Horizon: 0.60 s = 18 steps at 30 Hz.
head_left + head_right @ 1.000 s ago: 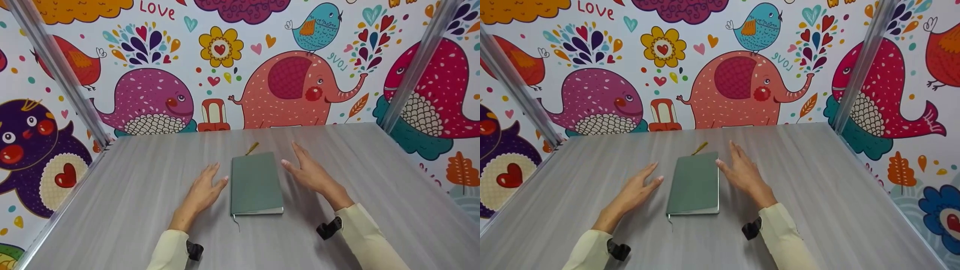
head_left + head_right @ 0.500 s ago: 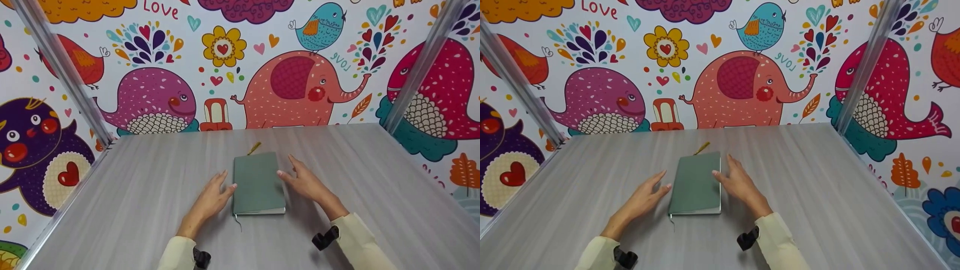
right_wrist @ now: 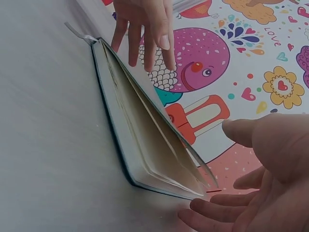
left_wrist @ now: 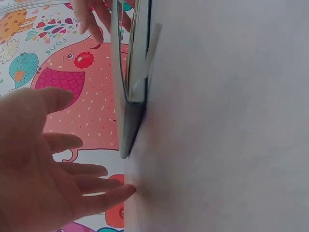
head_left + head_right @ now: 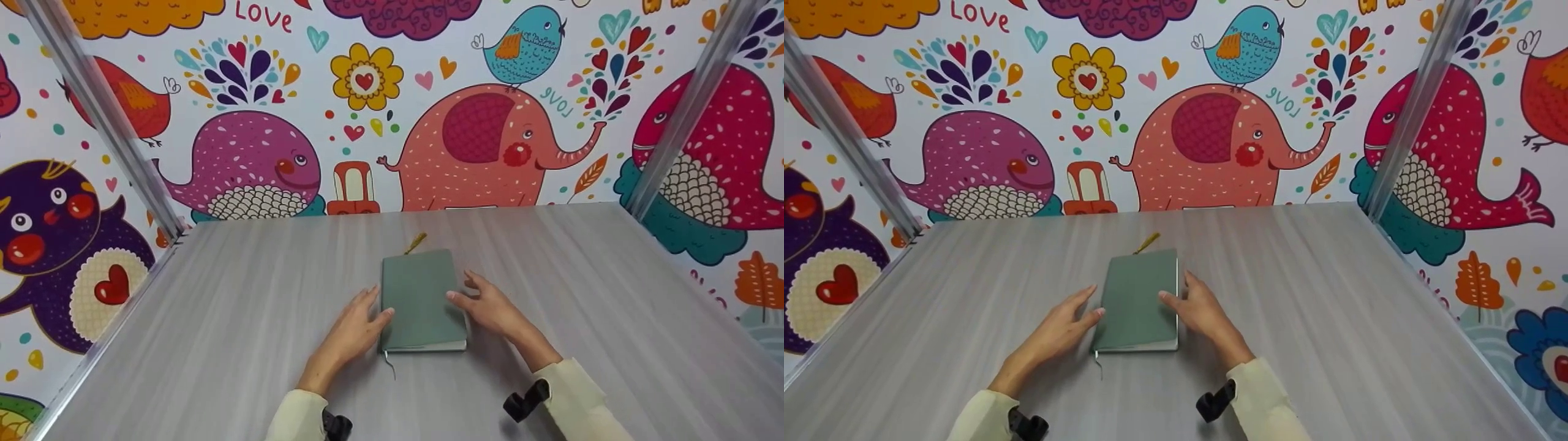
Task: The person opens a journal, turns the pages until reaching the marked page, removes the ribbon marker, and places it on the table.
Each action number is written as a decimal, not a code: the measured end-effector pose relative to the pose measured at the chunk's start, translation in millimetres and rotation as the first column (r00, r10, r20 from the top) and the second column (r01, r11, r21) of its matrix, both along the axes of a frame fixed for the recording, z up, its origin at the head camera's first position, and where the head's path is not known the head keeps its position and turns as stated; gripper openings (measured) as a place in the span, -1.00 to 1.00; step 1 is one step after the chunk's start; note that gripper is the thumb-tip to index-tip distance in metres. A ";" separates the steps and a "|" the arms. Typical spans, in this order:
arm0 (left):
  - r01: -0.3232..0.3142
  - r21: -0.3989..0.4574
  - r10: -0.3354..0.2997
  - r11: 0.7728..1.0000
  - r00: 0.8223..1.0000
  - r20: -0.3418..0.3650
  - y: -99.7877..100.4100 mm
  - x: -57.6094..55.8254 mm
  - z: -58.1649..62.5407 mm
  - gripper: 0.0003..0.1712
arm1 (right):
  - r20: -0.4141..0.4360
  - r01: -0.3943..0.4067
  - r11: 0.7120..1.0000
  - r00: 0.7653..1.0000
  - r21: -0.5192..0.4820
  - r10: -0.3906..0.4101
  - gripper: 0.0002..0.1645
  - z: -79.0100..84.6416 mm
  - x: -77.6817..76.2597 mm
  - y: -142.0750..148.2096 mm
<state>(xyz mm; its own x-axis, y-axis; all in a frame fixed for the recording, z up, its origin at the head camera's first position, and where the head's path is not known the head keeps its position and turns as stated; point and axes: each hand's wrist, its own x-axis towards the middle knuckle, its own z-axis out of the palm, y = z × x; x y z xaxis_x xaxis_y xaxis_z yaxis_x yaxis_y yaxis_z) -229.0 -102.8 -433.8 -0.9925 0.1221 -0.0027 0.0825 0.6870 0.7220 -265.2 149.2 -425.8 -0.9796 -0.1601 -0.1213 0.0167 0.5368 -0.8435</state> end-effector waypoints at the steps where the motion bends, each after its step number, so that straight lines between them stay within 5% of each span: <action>1: 0.003 0.001 -0.003 1.000 1.000 -0.003 0.3 0.3 0.5 -0.27 | 0.004 0.000 1.000 1.000 -0.004 0.000 -0.01 -0.6 0.1 -0.6; 18: 0.081 0.050 -0.081 0.995 0.997 -0.015 10.4 -3.0 1.1 -0.31 | 0.032 0.017 0.997 0.999 -0.070 -0.014 -0.09 -5.8 6.2 -9.0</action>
